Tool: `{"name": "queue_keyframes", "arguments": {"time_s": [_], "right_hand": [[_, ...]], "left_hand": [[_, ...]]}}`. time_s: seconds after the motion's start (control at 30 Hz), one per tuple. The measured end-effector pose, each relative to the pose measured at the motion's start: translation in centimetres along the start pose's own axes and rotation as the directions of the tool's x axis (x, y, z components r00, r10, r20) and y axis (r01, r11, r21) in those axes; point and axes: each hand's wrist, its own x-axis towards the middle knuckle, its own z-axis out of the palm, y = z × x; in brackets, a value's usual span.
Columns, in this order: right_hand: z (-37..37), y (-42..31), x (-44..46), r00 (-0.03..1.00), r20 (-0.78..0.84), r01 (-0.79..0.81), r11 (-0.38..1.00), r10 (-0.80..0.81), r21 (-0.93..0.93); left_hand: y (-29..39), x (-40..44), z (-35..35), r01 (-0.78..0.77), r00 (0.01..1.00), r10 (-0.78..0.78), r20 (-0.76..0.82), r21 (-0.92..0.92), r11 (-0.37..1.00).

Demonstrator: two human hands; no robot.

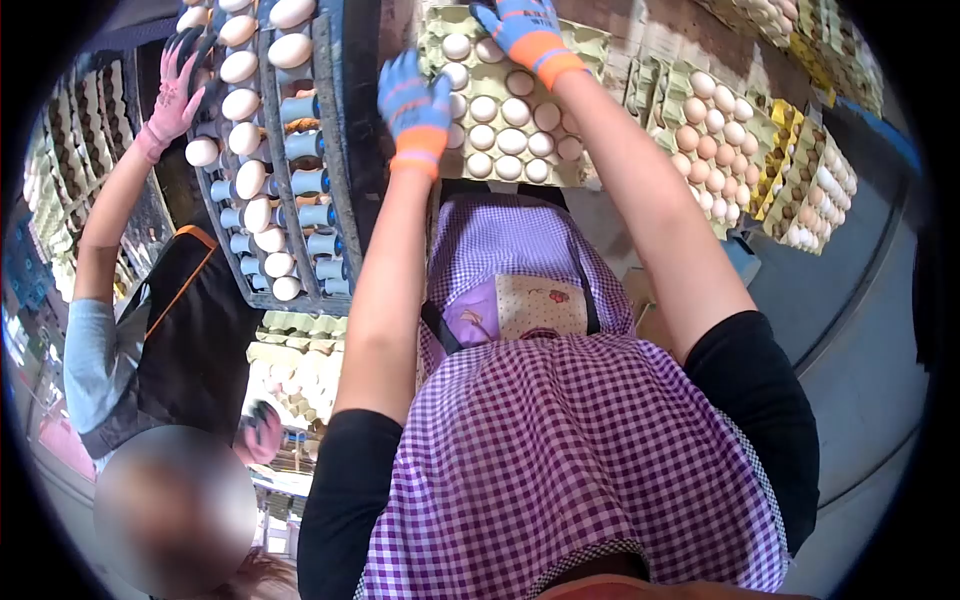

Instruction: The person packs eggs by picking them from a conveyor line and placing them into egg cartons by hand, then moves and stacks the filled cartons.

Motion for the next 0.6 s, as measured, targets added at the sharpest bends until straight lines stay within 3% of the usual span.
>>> {"name": "queue_keyframes", "arguments": {"time_s": [0.07,0.1,0.13,0.17,0.23,0.27,0.37,0.4,0.43,0.47,0.5,0.53,0.57,0.6], "right_hand": [[-0.9,0.9,-0.1,0.997,0.074,0.008,0.999,-0.005,-0.041],[-0.1,1.9,1.3,0.995,0.088,0.058,0.988,-0.046,-0.14],[0.6,2.1,0.4,0.991,0.089,0.11,0.983,-0.097,-0.15],[1.1,2.0,0.1,0.985,0.081,0.165,0.972,-0.153,-0.165],[1.1,1.6,-0.8,0.961,-0.024,0.266,0.949,-0.274,-0.17],[0.9,1.5,-1.0,0.959,-0.073,0.276,0.961,-0.275,0.009],[0.9,2.8,-1.5,0.979,-0.17,0.158,0.944,-0.112,0.288],[-0.2,2.6,-1.8,0.98,-0.165,0.155,0.947,-0.112,0.281],[-1.9,1.9,-1.9,0.999,-0.025,-0.033,0.926,0.046,0.375],[-3.5,1.2,-1.8,0.974,0.127,-0.225,0.868,0.188,0.442],[-4.1,0.3,-1.4,0.979,0.156,-0.169,0.957,0.135,0.234],[-4.9,-0.7,-0.9,0.97,0.24,-0.046,0.999,0.047,-0.013],[-5.2,-1.6,-0.5,0.939,0.344,0.106,0.965,-0.017,-0.241],[-4.2,-1.5,-0.5,0.936,0.353,0.109,0.966,-0.021,-0.233]], "left_hand": [[2.6,2.2,-0.6,-0.013,0.998,0.014,0.064,-0.02,1.0],[1.6,4.4,2.8,-0.089,0.996,0.09,0.011,-0.026,0.996],[1.1,4.2,4.7,-0.156,0.986,0.157,0.054,-0.017,0.988],[0.3,3.9,6.1,-0.228,0.97,0.228,0.085,-0.01,0.974],[-0.2,2.8,6.0,-0.23,0.963,0.234,0.129,-0.049,0.972],[-0.6,2.5,5.6,-0.218,0.961,0.23,0.154,-0.094,0.971],[-0.4,1.9,5.1,-0.137,0.99,0.139,-0.02,-0.374,0.917],[-0.5,2.2,5.3,-0.154,0.988,0.136,-0.072,-0.387,0.909],[-0.5,2.2,4.9,-0.15,0.989,0.131,-0.073,-0.394,0.907],[-0.6,2.2,4.4,-0.058,0.998,0.045,-0.038,-0.527,0.848],[-0.6,2.4,3.9,0.027,0.999,-0.033,0.003,-0.644,0.765],[-0.2,2.4,3.2,0.176,0.974,-0.222,0.042,-0.758,0.629],[0.5,2.1,2.6,0.255,0.89,-0.433,0.142,-0.943,0.215],[0.2,1.7,1.7,0.264,0.832,-0.487,0.266,-0.962,-0.074]]}}
